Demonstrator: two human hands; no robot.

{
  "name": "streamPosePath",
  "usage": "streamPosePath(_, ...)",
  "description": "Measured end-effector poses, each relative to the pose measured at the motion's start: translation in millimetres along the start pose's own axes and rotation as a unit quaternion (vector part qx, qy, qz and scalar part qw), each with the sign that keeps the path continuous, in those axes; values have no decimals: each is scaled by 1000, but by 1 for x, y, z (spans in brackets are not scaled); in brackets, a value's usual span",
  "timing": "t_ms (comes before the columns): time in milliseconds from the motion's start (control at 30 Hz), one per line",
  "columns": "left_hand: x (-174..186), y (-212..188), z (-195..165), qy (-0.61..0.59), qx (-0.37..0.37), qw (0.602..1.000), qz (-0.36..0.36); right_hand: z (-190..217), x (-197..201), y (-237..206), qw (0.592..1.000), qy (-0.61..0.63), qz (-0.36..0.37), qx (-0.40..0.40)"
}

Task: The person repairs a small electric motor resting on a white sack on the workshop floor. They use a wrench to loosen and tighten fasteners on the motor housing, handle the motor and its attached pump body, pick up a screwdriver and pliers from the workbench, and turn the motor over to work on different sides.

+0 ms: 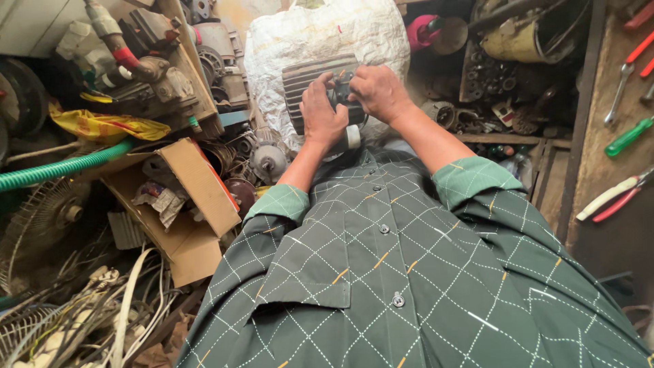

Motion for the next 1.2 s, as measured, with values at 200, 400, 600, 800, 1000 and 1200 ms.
streamPosePath(200, 9, 3, -7, 8, -4, 1000, 3, -1, 0, 14, 996, 40, 46, 63)
streamPosePath(400, 15, 1, -26, 50, -49, 998, -1, 15, 31, 3, 1000, -7, -2, 2)
streamPosePath(600, 25, -1, -43, 85, -81, 993, -12, 8, 76, -110, 966, 20, -86, -241)
streamPosePath(800, 20, 3, -42, 118, -103, 988, -13, -11, 97, -276, 888, -24, -119, -443)
streamPosePath(1000, 11, 11, -59, 151, -176, 972, -49, -41, 128, -376, 843, -38, -230, -484)
streamPosePath(1200, -12, 0, -75, 229, -210, 948, -61, -83, 192, -430, 811, -33, -288, -507)
Point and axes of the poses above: each hand's wrist, its own y-axis towards the middle knuckle, its own x-axis out of the back of the hand, z = x × y, the point moved 5 cm from there along y, towards the middle knuckle, and after that the axes turned 6 degrees about -z, right-handed, at the moved point
